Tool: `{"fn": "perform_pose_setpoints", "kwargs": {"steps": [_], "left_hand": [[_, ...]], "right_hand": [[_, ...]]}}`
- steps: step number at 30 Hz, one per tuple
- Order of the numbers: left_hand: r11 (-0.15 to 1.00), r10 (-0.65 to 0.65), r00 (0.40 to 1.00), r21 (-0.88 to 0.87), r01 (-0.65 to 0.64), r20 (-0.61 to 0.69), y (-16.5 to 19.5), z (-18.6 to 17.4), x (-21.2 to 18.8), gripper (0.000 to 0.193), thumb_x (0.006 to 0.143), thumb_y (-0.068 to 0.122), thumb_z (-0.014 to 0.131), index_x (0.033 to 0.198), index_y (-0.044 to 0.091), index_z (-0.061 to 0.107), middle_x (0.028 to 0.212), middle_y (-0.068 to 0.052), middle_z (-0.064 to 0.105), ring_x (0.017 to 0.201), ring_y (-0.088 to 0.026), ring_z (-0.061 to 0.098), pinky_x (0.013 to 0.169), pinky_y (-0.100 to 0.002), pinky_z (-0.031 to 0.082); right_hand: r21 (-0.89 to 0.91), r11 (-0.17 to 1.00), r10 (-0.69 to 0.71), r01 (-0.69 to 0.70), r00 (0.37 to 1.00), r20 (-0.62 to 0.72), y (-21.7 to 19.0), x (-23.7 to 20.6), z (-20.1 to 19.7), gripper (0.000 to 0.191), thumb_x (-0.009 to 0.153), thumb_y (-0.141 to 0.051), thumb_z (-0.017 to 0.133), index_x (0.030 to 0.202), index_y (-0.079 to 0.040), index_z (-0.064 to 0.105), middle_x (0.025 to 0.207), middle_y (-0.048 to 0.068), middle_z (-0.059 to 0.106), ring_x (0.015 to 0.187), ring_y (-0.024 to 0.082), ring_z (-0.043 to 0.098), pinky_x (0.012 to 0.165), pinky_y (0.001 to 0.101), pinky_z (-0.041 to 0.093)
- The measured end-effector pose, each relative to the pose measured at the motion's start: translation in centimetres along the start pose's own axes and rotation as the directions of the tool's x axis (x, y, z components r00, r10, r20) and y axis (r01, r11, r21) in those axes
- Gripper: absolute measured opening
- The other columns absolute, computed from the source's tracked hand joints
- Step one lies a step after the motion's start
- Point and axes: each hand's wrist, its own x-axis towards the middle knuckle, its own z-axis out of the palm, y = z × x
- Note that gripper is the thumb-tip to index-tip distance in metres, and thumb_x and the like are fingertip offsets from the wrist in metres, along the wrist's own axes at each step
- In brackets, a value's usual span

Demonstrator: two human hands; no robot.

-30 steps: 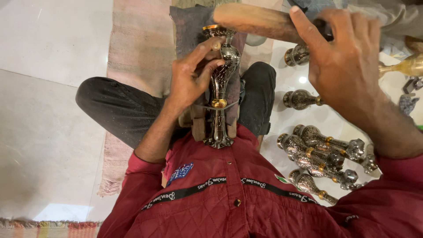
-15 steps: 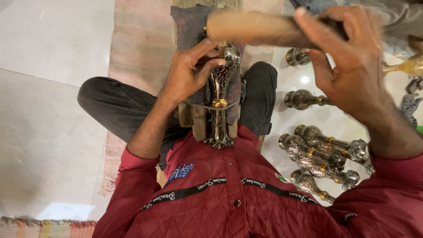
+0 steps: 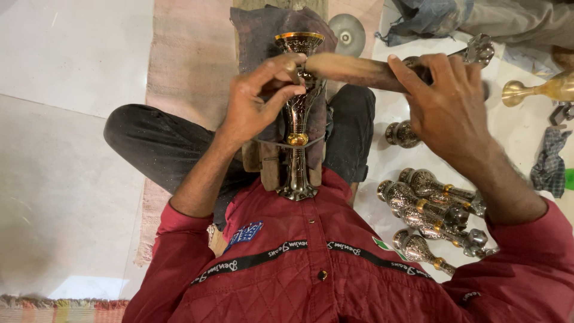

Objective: The person sits on the floor with an ornate metal vase clamped in a wooden fixture on their lap and engraves decorative patterns into it. They hold a chisel against the vase surface with one hand and strike it repeatedly with a wooden mallet held in the other hand, repositioning the chisel to work different areas of the pattern.

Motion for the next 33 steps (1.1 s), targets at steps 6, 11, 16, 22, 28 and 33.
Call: {"fn": "perform_pose_setpoints", "kwargs": {"steps": [6, 11, 16, 22, 28, 33], "left_hand": [[0.975, 0.065, 0.998, 0.211, -0.064, 0.003, 1.3, 0.4, 0.3, 0.047, 0.099, -0.002, 0.078, 0.142, 0.011, 0.062, 0.123, -0.01, 0.075, 0.111, -0.017, 0.077, 0.096, -0.032, 0.066], [0.954, 0.11, 0.994, 0.284, -0.099, -0.026, 1.2, 0.9, 0.0, 0.048, 0.099, -0.001, 0.078, 0.141, 0.012, 0.062, 0.132, -0.011, 0.072, 0.118, -0.02, 0.075, 0.098, -0.034, 0.065], [0.97, 0.102, 0.995, 0.223, -0.099, -0.002, 0.8, 1.0, 0.1, 0.051, 0.099, -0.009, 0.072, 0.144, 0.011, 0.058, 0.14, -0.013, 0.067, 0.125, -0.024, 0.071, 0.1, -0.033, 0.06], [0.954, 0.085, 0.996, 0.288, -0.079, -0.007, 1.0, 0.8, -0.1, 0.048, 0.098, -0.006, 0.076, 0.14, 0.013, 0.061, 0.135, -0.009, 0.07, 0.121, -0.022, 0.074, 0.097, -0.031, 0.062], [0.948, 0.076, 0.997, 0.311, -0.073, 0.002, 1.7, 0.5, 0.1, 0.043, 0.096, -0.001, 0.079, 0.135, 0.01, 0.064, 0.129, -0.012, 0.072, 0.113, -0.023, 0.077, 0.092, -0.033, 0.064], [0.948, 0.136, 0.991, 0.29, -0.133, 0.011, 2.3, 0.3, 0.4, 0.046, 0.094, -0.003, 0.077, 0.137, 0.006, 0.063, 0.132, -0.016, 0.069, 0.119, -0.03, 0.072, 0.096, -0.036, 0.062]], "right_hand": [[-0.026, 1.0, -0.01, 0.01, 1.0, -0.003, -0.6, 0.0, 0.2, 0.051, 0.103, -0.01, 0.074, 0.152, -0.013, 0.063, 0.124, 0.014, 0.059, 0.111, 0.029, 0.054, 0.094, 0.0459, 0.04], [0.004, 1.0, -0.009, 0.009, 0.999, -0.036, -1.1, 0.6, -1.6, 0.059, 0.096, -0.006, 0.075, 0.154, -0.011, 0.063, 0.12, 0.015, 0.06, 0.106, 0.031, 0.055, 0.091, 0.0453, 0.042], [-0.122, 0.991, -0.076, 0.059, 0.988, -0.138, -1.2, 1.6, -3.9, 0.056, 0.1, 0.0, 0.073, 0.153, -0.013, 0.06, 0.122, 0.012, 0.06, 0.107, 0.029, 0.056, 0.096, 0.0426, 0.042], [-0.05, 0.993, -0.112, 0.105, 0.981, -0.159, -2.3, 2.2, -6.3, 0.063, 0.093, 0.001, 0.074, 0.151, -0.018, 0.06, 0.121, 0.011, 0.061, 0.106, 0.028, 0.055, 0.092, 0.0423, 0.044], [-0.022, 0.993, -0.117, 0.115, 0.978, -0.173, -3.2, 2.6, -6.3, 0.061, 0.09, 0.006, 0.074, 0.145, -0.017, 0.063, 0.117, 0.014, 0.06, 0.105, 0.03, 0.053, 0.088, 0.046, 0.044], [0.15, 0.985, -0.058, 0.086, 0.982, -0.182, -3.0, 2.3, -5.7, 0.06, 0.095, 0.008, 0.069, 0.149, -0.016, 0.057, 0.126, 0.015, 0.057, 0.115, 0.03, 0.052, 0.098, 0.044, 0.043]]}}
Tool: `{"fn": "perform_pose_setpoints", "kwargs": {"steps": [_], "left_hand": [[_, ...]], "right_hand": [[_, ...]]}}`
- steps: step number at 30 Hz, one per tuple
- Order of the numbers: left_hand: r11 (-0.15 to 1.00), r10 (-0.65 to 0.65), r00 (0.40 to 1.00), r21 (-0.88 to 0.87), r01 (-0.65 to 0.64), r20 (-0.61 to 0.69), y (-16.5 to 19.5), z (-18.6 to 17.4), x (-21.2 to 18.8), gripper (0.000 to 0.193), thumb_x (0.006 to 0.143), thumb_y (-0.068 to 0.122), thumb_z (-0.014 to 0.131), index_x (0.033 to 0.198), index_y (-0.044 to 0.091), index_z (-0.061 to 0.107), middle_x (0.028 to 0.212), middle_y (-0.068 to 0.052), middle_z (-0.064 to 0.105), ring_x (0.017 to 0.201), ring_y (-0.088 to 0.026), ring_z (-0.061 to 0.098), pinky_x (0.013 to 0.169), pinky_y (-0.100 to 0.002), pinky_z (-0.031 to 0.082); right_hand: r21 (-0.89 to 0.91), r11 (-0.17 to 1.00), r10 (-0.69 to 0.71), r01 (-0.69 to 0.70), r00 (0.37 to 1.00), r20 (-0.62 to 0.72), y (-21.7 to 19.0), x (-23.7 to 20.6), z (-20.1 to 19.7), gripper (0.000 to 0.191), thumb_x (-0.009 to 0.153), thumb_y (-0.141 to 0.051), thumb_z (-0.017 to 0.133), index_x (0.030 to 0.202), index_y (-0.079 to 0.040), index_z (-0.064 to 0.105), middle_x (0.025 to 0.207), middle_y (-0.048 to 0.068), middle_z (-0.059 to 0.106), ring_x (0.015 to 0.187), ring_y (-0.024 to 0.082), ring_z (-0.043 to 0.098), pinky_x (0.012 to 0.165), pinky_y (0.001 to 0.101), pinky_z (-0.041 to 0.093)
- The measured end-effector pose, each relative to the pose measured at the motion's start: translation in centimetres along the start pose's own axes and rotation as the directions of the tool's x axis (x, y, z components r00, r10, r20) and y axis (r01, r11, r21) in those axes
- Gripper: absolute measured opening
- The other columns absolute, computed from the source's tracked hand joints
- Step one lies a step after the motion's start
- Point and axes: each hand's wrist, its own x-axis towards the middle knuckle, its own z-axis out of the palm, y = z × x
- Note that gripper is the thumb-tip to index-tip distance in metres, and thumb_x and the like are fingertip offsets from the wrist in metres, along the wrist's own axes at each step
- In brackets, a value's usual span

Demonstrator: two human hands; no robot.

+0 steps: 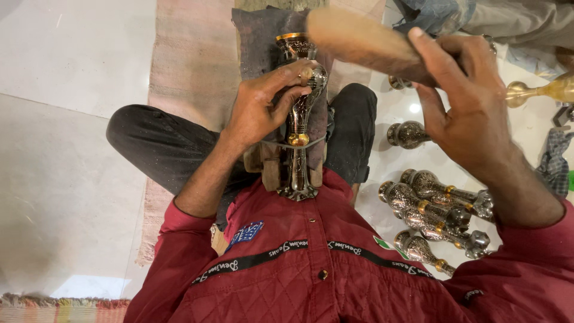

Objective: The person sits on the floor with an ornate metal vase clamped in a wooden fixture on their lap and engraves decorative patterns into it. They hold a chisel against the vase surface with one hand and strike it repeatedly with a wooden mallet held in the other hand, repositioning the chisel to work different areas of the pattern.

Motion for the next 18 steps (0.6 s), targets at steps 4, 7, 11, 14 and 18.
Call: {"fn": "perform_pose_setpoints", "kwargs": {"steps": [4, 7, 11, 14, 18], "left_hand": [[0.996, -0.07, 0.996, 0.059, 0.067, 0.058, -0.1, -0.1, 0.1, 0.038, 0.097, 0.0, 0.08, 0.131, 0.011, 0.067, 0.124, -0.01, 0.075, 0.113, -0.024, 0.077, 0.093, -0.034, 0.063], [1.0, -0.007, 0.999, 0.011, 0.007, 0.045, -0.3, -0.1, 0.1, 0.042, 0.096, -0.002, 0.077, 0.134, 0.008, 0.064, 0.128, -0.013, 0.072, 0.116, -0.026, 0.075, 0.096, -0.035, 0.063], [0.999, 0.004, 0.997, -0.049, 0.0, 0.075, -0.6, -0.2, 0.3, 0.042, 0.095, -0.006, 0.073, 0.135, 0.006, 0.064, 0.131, -0.014, 0.071, 0.119, -0.027, 0.073, 0.096, -0.034, 0.061], [1.0, -0.025, 0.995, 0.006, 0.025, 0.092, -0.6, -0.3, 0.4, 0.04, 0.095, -0.005, 0.077, 0.131, 0.007, 0.066, 0.127, -0.013, 0.073, 0.115, -0.025, 0.075, 0.093, -0.034, 0.063], [0.997, 0.056, 0.995, -0.054, -0.052, 0.079, -0.4, -0.4, 0.6, 0.042, 0.093, -0.009, 0.073, 0.132, 0.006, 0.064, 0.134, -0.016, 0.07, 0.119, -0.028, 0.074, 0.098, -0.035, 0.065]], "right_hand": [[0.096, 0.994, 0.044, -0.041, 0.999, -0.025, 0.1, -0.3, 0.5, 0.062, 0.094, 0.005, 0.069, 0.15, -0.018, 0.058, 0.121, 0.014, 0.058, 0.112, 0.028, 0.052, 0.095, 0.0429, 0.043], [-0.145, 0.988, -0.054, 0.049, 0.998, -0.026, 0.2, -0.6, 0.5, 0.063, 0.086, 0.007, 0.073, 0.144, -0.017, 0.063, 0.117, 0.013, 0.059, 0.107, 0.028, 0.054, 0.091, 0.0446, 0.043], [-0.002, 1.0, 0.024, -0.024, 0.999, -0.021, 0.3, -1.0, 0.8, 0.061, 0.092, 0.008, 0.068, 0.148, -0.015, 0.058, 0.125, 0.013, 0.056, 0.111, 0.028, 0.052, 0.095, 0.0415, 0.042], [-0.359, 0.927, -0.112, 0.107, 0.994, 0.005, 0.5, -1.0, 1.1, 0.059, 0.082, 0.01, 0.077, 0.136, -0.014, 0.071, 0.111, 0.012, 0.061, 0.099, 0.03, 0.055, 0.085, 0.047, 0.042], [0.002, 1.0, 0.002, -0.002, 0.999, -0.045, 0.4, -1.0, 1.4, 0.059, 0.09, 0.009, 0.067, 0.145, -0.012, 0.06, 0.125, 0.013, 0.056, 0.114, 0.03, 0.052, 0.099, 0.044, 0.041]]}}
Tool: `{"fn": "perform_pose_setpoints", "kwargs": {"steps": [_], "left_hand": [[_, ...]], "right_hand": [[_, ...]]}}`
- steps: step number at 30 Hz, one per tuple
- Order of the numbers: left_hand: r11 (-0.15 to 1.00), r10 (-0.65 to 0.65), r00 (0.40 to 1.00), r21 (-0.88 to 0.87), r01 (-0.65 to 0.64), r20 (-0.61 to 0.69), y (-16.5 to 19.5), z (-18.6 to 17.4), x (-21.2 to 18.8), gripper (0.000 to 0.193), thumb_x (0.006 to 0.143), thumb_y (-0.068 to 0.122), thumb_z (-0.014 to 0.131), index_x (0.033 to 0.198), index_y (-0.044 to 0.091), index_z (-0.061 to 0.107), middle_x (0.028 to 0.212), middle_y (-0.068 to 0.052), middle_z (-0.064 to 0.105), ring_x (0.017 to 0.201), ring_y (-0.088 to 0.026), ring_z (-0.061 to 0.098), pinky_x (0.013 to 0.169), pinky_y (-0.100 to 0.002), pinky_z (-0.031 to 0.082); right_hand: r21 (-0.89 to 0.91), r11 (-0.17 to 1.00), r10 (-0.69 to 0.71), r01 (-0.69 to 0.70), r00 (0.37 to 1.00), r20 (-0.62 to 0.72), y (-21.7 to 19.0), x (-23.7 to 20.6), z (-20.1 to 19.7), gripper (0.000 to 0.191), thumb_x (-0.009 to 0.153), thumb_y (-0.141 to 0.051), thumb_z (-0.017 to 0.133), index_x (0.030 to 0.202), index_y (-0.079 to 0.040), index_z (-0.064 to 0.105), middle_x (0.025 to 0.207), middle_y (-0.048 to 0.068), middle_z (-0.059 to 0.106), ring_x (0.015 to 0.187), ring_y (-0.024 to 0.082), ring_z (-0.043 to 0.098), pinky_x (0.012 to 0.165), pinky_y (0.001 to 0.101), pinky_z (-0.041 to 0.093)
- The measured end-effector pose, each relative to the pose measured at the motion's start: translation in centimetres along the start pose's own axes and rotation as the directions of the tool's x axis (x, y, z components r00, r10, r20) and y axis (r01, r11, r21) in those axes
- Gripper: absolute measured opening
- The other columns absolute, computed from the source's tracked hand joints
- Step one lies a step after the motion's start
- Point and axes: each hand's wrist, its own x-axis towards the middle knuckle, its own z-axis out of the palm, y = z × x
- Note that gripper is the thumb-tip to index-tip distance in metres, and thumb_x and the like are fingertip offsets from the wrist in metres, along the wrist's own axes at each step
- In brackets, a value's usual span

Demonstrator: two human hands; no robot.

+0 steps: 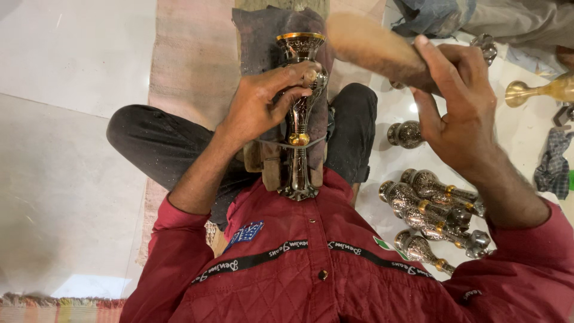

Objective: The person sits on the floor with an ornate metal vase clamped in a wooden fixture on their lap and engraves decorative patterns into it. They hold a chisel against the vase surface with one hand and strike it repeatedly with a wooden mallet held in the other hand, repositioning the chisel to work different areas of the pattern.

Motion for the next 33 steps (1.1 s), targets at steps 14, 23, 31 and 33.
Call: {"fn": "perform_pose_setpoints", "kwargs": {"steps": [14, 23, 31, 33], "left_hand": [[0.994, -0.06, 0.992, 0.095, 0.049, 0.113, 0.1, -1.0, 1.0, 0.036, 0.095, 0.002, 0.079, 0.129, 0.009, 0.069, 0.127, -0.012, 0.073, 0.111, -0.028, 0.075, 0.091, -0.036, 0.064], [0.997, -0.01, 0.987, 0.079, -0.002, 0.157, 0.0, -1.3, 1.5, 0.043, 0.094, 0.0, 0.077, 0.134, 0.01, 0.066, 0.128, -0.012, 0.073, 0.112, -0.027, 0.075, 0.093, -0.035, 0.064], [0.997, 0.008, 0.982, 0.08, -0.024, 0.188, 0.0, -1.8, 1.9, 0.04, 0.096, 0.004, 0.078, 0.134, 0.01, 0.066, 0.122, -0.013, 0.074, 0.107, -0.027, 0.076, 0.089, -0.035, 0.064], [0.995, -0.03, 0.977, 0.094, 0.01, 0.211, 0.0, -1.9, 2.1, 0.035, 0.097, 0.006, 0.078, 0.131, 0.013, 0.068, 0.118, -0.01, 0.076, 0.103, -0.026, 0.078, 0.088, -0.035, 0.064]], "right_hand": [[-0.321, 0.944, -0.088, 0.082, 0.996, -0.004, -0.2, -0.2, 0.8, 0.064, 0.077, 0.012, 0.073, 0.136, -0.011, 0.069, 0.114, 0.012, 0.061, 0.102, 0.03, 0.057, 0.086, 0.0483, 0.044], [0.314, 0.942, 0.157, -0.122, 0.984, -0.088, 1.3, -2.3, 2.7, 0.061, 0.095, 0.01, 0.061, 0.152, -0.012, 0.055, 0.128, 0.018, 0.052, 0.119, 0.03, 0.053, 0.099, 0.0399, 0.046], [-0.137, 0.989, 0.04, -0.049, 0.996, -0.074, 2.1, -3.9, 3.1, 0.054, 0.09, 0.012, 0.072, 0.141, -0.006, 0.066, 0.122, 0.017, 0.058, 0.108, 0.03, 0.056, 0.095, 0.0442, 0.042], [-0.11, 0.992, 0.054, -0.062, 0.996, -0.075, 2.0, -4.0, 3.3, 0.055, 0.09, 0.013, 0.07, 0.142, -0.006, 0.066, 0.124, 0.017, 0.057, 0.111, 0.03, 0.056, 0.097, 0.0428, 0.044]]}}
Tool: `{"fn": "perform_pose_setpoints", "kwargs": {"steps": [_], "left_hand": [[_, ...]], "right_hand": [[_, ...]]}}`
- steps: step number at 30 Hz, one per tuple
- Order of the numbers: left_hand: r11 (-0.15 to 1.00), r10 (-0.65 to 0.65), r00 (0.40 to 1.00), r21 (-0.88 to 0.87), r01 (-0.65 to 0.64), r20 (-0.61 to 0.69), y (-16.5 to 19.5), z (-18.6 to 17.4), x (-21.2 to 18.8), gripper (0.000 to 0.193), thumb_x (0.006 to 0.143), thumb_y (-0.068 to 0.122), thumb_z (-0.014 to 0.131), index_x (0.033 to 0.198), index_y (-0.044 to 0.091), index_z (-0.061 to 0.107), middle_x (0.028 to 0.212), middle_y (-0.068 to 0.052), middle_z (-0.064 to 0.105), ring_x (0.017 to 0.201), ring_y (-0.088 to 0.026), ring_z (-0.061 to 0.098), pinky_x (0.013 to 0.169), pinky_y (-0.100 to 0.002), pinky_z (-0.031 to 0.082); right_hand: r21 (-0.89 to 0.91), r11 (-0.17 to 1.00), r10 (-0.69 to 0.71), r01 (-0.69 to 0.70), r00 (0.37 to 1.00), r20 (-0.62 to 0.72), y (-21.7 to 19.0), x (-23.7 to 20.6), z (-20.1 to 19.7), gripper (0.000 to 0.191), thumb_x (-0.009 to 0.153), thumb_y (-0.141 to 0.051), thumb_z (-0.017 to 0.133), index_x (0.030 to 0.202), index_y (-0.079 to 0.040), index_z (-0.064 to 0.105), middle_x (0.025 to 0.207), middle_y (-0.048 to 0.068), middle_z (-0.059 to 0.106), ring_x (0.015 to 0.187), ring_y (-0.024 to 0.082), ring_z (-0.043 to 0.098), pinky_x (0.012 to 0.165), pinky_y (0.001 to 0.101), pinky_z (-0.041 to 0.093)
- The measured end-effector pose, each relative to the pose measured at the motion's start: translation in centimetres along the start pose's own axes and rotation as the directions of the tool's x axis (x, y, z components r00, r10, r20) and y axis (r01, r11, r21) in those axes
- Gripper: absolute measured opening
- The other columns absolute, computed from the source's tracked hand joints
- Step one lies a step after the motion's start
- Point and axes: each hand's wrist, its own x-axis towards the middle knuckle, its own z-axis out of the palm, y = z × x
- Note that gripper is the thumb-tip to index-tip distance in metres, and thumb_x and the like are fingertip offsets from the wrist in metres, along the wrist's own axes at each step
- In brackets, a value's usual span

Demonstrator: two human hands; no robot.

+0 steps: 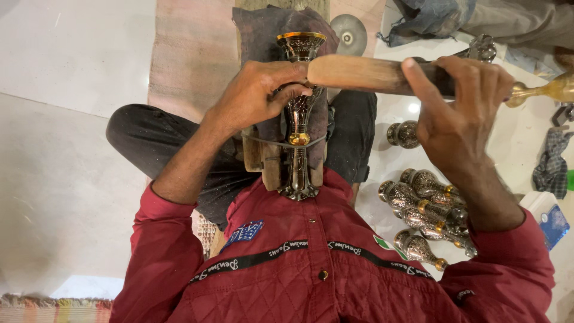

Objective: The person sits on the floor with an ornate metal vase clamped in a wooden fixture on their lap and engraves decorative patterns into it. They hold a chisel against the vase surface with one hand and strike it repeatedly with a wooden mallet held in the other hand, repositioning the chisel to work different areas of the pattern.

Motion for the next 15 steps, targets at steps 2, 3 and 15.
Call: {"fn": "perform_pose_setpoints", "kwargs": {"steps": [2, 3, 15], "left_hand": [[1.0, 0.023, 1.0, -0.017, -0.022, 0.005, 0.1, -0.1, 0.1, 0.041, 0.096, 0.005, 0.077, 0.135, 0.012, 0.066, 0.119, -0.012, 0.075, 0.104, -0.027, 0.077, 0.087, -0.035, 0.064], [0.999, 0.031, 1.0, -0.023, -0.031, 0.003, 0.1, -0.2, 0.1, 0.044, 0.096, 0.004, 0.077, 0.138, 0.011, 0.065, 0.119, -0.013, 0.074, 0.104, -0.027, 0.076, 0.087, -0.035, 0.064], [0.997, 0.046, 0.997, -0.073, -0.041, 0.064, -1.3, -0.8, 1.4, 0.043, 0.099, 0.006, 0.078, 0.139, 0.009, 0.064, 0.122, -0.011, 0.074, 0.105, -0.024, 0.078, 0.088, -0.035, 0.063]], "right_hand": [[0.251, 0.967, 0.056, -0.038, 0.996, -0.067, -0.2, -0.1, 0.4, 0.056, 0.096, 0.012, 0.063, 0.149, -0.005, 0.06, 0.132, 0.019, 0.054, 0.12, 0.029, 0.056, 0.104, 0.0393, 0.047], [0.339, 0.94, 0.079, -0.036, 0.991, -0.112, -0.3, -0.2, 0.7, 0.058, 0.098, 0.01, 0.062, 0.153, -0.007, 0.054, 0.136, 0.017, 0.052, 0.123, 0.029, 0.055, 0.105, 0.0396, 0.046], [0.088, 0.983, 0.138, -0.162, 0.963, 0.233, -0.7, -1.4, 2.5, 0.061, 0.098, -0.004, 0.071, 0.157, -0.013, 0.058, 0.124, 0.018, 0.06, 0.11, 0.034, 0.055, 0.094, 0.0476, 0.043]]}}
